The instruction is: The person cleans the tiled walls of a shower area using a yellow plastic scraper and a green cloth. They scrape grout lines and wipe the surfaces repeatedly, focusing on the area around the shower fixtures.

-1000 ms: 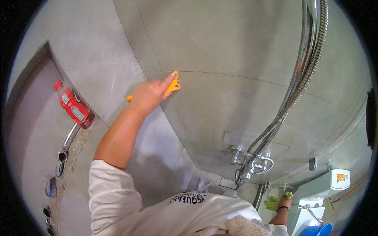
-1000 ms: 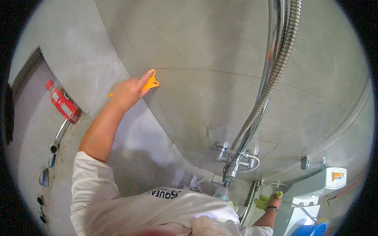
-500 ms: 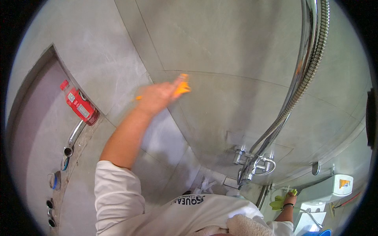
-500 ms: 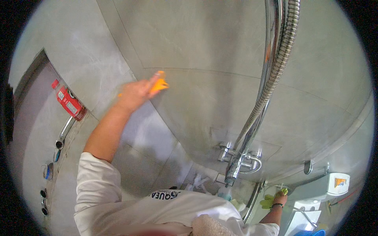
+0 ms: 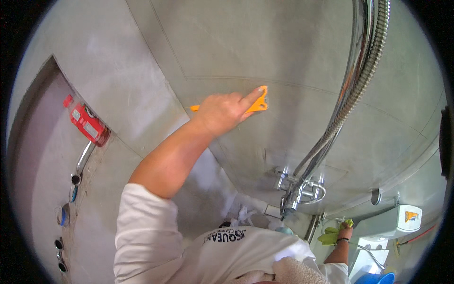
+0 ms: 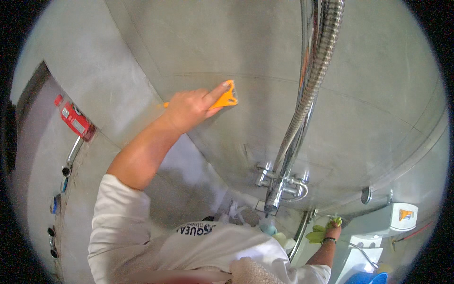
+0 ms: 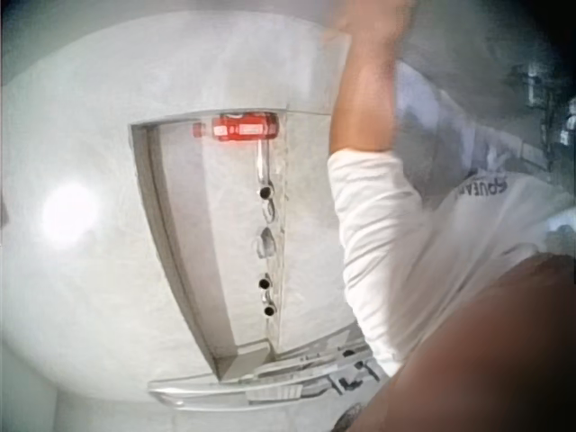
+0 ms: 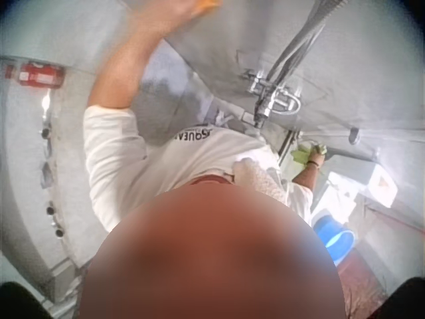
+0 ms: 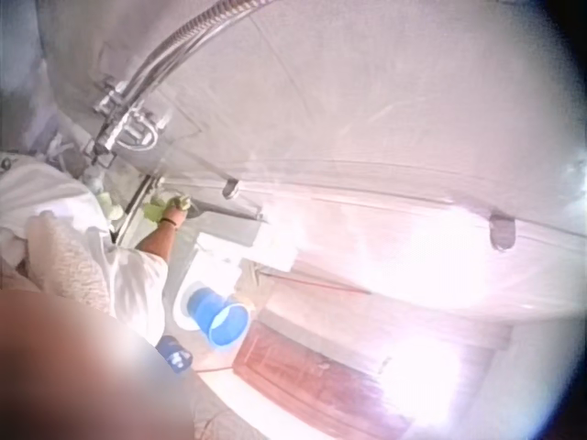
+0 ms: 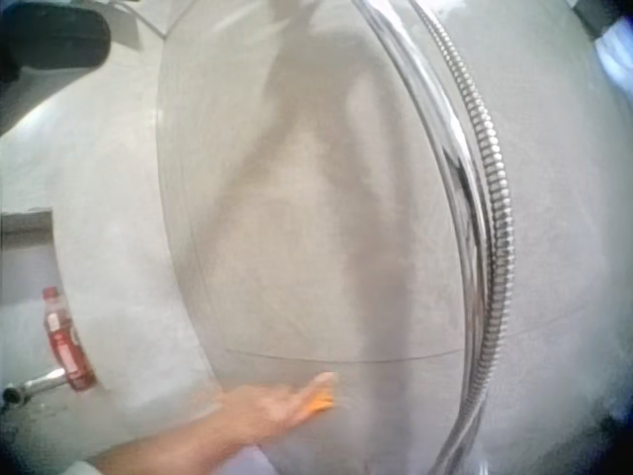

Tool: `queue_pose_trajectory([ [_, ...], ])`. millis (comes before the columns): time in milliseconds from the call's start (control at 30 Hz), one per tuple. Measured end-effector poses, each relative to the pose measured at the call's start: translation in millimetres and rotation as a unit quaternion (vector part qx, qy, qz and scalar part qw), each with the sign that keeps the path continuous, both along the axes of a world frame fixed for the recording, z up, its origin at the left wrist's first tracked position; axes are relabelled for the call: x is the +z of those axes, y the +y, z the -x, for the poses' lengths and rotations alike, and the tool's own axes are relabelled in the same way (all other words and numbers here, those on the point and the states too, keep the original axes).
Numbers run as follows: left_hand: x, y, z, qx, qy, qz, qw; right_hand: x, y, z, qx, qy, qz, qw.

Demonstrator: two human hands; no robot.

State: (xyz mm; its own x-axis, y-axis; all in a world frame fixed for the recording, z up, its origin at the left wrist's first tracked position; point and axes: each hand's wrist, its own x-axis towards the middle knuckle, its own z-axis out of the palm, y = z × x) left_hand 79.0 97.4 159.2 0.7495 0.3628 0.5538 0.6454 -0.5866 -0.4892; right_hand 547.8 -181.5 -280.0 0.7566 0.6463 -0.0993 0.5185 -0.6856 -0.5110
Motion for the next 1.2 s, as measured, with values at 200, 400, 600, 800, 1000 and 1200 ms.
queue_pose_trajectory([
  [200, -11, 3, 57, 0.120, -0.016, 0.057, 0.991, -2, 0, -6, -0.005, 0.001, -0.016, 1.000],
  [400, -14, -18, -2, 0.111, -0.018, 0.047, 0.993, 12, 16, -2, 0.050, -0.008, -0.011, 0.999],
  [600, -8, -9, 34, 0.160, 0.020, 0.056, 0.985, 13, 27, -4, 0.074, 0.046, -0.096, 0.992],
  [800, -13, -25, -11, 0.117, -0.016, 0.077, 0.990, 18, 47, 29, 0.119, -0.002, -0.052, 0.991],
  [1000, -6, -16, 32, 0.220, 0.014, 0.131, 0.966, 14, 51, 36, 0.110, 0.005, -0.030, 0.993],
  [1200, -22, -21, -36, -0.003, -0.029, 0.086, 0.996, 27, 45, 41, 0.117, 0.013, -0.046, 0.992],
])
